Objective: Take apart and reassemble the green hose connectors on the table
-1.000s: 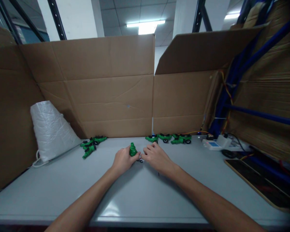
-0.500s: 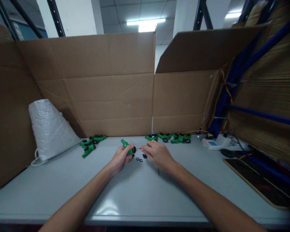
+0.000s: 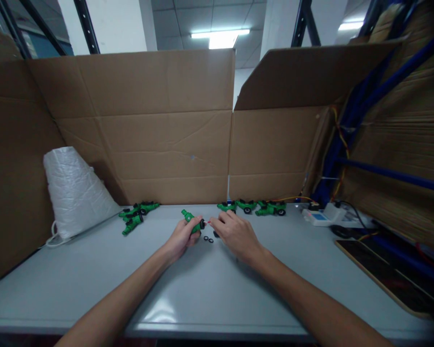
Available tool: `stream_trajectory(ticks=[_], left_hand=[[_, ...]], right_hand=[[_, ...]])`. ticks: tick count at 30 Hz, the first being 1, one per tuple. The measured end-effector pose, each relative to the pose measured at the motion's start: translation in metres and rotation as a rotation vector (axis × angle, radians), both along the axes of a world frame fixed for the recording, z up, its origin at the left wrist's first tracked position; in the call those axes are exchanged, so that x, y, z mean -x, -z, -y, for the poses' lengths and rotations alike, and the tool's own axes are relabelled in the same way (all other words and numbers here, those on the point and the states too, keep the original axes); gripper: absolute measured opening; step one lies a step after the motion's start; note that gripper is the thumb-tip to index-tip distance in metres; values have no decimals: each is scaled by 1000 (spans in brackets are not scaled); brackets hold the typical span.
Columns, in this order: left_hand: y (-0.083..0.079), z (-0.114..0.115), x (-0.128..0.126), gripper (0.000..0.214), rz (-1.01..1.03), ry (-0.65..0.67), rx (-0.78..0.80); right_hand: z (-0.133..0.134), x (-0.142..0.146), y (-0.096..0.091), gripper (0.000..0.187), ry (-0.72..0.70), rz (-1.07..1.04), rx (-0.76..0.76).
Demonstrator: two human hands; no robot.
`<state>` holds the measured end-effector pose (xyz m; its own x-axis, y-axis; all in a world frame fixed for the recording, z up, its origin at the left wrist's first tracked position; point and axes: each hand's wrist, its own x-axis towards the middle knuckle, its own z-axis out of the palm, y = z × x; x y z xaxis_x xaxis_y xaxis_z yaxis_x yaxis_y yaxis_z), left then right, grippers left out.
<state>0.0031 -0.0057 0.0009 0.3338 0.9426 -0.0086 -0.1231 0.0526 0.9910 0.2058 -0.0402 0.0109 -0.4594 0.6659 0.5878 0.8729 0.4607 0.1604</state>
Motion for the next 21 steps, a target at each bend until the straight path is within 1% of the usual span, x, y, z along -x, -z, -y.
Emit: stream_trajectory(ticks=[4, 6, 10, 14, 18, 21], left_hand=[[3, 0, -1, 55, 4, 6, -5], [2, 0, 1, 55, 18, 36, 20], [-2, -1, 8, 53, 13, 129, 68], [-3, -2, 14, 52, -54, 166, 68], [0, -4, 16, 50, -126, 190, 49], [3, -5, 16, 52, -168, 196, 30]], right_hand=[[4, 8, 6, 14, 36, -6, -57], [5, 9, 7, 13, 23, -16, -79], [1, 1, 1, 15, -92, 17, -116], [-6, -10, -5, 17, -212, 43, -119], [-13, -16, -2, 10, -299, 77, -77], [-17, -17, 2, 9, -331, 90, -48]])
